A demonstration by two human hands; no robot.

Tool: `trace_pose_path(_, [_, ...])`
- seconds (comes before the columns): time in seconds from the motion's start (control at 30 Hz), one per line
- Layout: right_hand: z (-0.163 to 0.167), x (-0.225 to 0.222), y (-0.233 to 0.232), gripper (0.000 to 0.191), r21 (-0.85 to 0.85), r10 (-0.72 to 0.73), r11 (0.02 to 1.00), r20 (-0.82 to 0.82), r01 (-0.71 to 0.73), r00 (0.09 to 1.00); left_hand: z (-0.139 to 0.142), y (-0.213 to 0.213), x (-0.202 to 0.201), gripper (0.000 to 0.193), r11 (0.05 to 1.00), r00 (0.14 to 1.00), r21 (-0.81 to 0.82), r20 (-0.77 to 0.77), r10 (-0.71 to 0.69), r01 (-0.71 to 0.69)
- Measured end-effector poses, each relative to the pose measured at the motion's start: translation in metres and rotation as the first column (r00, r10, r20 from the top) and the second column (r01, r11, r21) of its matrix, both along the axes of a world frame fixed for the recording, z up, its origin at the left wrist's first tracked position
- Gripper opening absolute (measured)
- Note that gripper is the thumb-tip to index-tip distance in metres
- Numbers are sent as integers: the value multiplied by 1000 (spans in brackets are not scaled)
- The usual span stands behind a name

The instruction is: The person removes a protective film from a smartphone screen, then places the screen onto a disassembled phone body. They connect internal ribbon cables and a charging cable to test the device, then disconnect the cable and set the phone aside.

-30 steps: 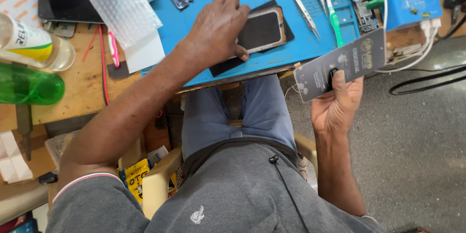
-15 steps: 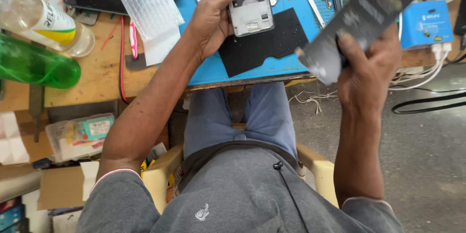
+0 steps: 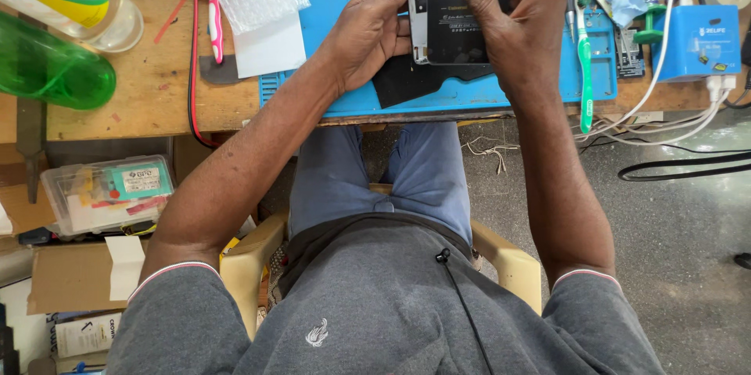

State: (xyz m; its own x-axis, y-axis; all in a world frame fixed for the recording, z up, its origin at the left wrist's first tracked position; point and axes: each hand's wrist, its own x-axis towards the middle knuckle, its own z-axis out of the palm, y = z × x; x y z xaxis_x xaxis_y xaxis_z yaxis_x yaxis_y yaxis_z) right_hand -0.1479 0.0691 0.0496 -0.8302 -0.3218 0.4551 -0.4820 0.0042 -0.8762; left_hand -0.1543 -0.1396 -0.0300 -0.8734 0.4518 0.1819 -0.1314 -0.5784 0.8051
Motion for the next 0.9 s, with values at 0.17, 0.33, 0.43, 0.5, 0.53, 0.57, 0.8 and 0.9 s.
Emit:
trace_pose_path(0.17, [-8,-4,-1,35,119,16,993,-92,-5,996,0,0,0,59,999,999,-37,-36,24,-25])
trace_pose_path(0.33, [-14,-6,-1,36,144,-12,989,-64,22,998,-3,-1,-2,59,1000,999,-26,-38,9,-10])
trace_pose_path(0.43, [-18,-9,-1,38,131,14,991,-95,-2,995,-4,0,-1,59,999,999,-27,-28,20,-21])
trace_pose_path(0.5, [-21,-11,-1,40,112,39,993,-130,-25,991,-3,0,-1,58,999,999,-27,-40,25,-26])
trace_pose_path(0.53, [-23,-12,-1,40,94,42,995,-96,-33,994,-2,0,0,58,999,999,-29,-40,24,-25])
trace_pose_path(0.57, [-24,-12,-1,39,75,46,996,-61,-41,997,0,0,0,58,999,999,-31,-40,23,-24])
trace_pose_path(0.8, [-37,-20,2,41,86,34,996,-25,-31,999,0,1,1,60,1000,1000,-23,1,10,-10])
trace_pose_path(0.9, [-38,-19,-1,52,12,22,1000,-5,-22,1000,0,1,0,59,1000,1000,-22,-5,8,-9])
